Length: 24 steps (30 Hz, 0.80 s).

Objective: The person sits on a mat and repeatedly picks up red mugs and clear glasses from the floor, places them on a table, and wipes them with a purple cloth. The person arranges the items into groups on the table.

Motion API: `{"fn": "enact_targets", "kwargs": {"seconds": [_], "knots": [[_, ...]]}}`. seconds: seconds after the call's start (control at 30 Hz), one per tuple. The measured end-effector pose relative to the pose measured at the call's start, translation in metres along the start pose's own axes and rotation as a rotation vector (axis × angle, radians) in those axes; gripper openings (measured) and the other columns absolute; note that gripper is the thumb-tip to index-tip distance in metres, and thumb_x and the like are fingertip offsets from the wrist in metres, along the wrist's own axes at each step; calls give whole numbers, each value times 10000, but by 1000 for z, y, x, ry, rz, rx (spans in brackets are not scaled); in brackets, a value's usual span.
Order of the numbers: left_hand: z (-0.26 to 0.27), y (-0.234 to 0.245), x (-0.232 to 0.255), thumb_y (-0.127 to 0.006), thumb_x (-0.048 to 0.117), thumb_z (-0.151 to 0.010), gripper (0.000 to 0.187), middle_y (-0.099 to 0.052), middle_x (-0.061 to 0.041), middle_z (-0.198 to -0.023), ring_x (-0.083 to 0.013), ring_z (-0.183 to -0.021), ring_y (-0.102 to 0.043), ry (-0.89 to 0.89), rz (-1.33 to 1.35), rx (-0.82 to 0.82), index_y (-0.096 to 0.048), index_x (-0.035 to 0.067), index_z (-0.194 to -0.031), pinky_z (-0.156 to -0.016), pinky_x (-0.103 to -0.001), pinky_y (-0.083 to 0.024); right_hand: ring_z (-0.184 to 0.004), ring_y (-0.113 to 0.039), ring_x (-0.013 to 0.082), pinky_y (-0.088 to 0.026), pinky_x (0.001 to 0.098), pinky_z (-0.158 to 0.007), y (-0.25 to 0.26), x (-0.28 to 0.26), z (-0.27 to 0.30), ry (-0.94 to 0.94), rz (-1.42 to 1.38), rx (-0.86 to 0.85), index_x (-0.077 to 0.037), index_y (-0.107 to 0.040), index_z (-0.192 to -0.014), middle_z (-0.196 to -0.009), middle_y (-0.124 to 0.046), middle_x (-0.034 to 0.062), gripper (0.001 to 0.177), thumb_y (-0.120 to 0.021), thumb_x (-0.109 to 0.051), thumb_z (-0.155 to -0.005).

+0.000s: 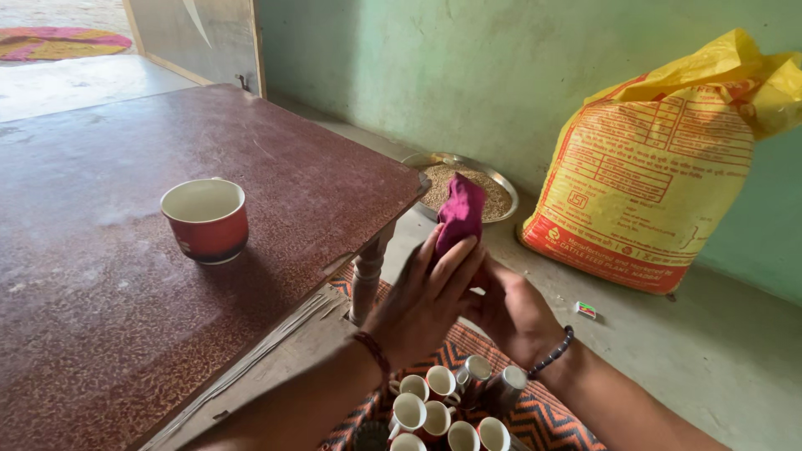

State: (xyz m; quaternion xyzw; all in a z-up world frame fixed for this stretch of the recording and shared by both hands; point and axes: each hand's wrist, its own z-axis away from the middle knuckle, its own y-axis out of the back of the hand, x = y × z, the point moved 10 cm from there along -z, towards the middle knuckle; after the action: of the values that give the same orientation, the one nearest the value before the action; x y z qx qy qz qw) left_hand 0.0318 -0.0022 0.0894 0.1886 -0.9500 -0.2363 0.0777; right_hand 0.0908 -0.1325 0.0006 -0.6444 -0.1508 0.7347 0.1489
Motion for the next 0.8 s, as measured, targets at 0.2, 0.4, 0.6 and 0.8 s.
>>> {"fn": "enact_targets", "kwargs": {"seconds": [0.2, 0.4, 0.6, 0.8], "knots": [[1, -31, -25, -660, 213, -888, 704, -467, -203, -1388, -371, -1311, -448, 263, -19, -419, -393, -49, -1484, -1124, -460, -388, -947, -662, 172, -558, 340, -884, -8, 7, 2, 18, 253, -34, -69, -658, -1251, -1105, -695, 85, 395, -448, -346, -1064], [-6, -23, -23, -695, 185, -849, 738, -486, -180, -1439, -330, -1358, -457, 135, -150, -275, -399, -34, -1489, -1170, -424, -376, -977, -708, 165, -586, 351, -925, 4, -5, 1, 7, 357, 18, -71, -655, -1248, -1136, -725, 85, 383, -428, -282, -1023], [5, -3, -7, -659, 231, -900, 792, -341, -269, -1592, -422, -1462, -355, -62, 35, -109, -317, -96, -1536, -1242, -484, -294, -910, -673, 204, -568, 392, -824, -7, -7, -1, 17, 201, 71, -35, -651, -1211, -1047, -698, 108, 386, -446, -314, -1039], [-11, -10, 1, -523, 161, -1040, 696, -203, -343, -1664, -494, -1561, -233, 262, 239, 109, -204, -137, -1582, -1291, -543, -203, -966, -675, 171, -549, 350, -846, -17, -44, 18, 242, 314, 141, -64, -647, -1219, -1108, -711, 85, 412, -417, -355, -1040]]}}
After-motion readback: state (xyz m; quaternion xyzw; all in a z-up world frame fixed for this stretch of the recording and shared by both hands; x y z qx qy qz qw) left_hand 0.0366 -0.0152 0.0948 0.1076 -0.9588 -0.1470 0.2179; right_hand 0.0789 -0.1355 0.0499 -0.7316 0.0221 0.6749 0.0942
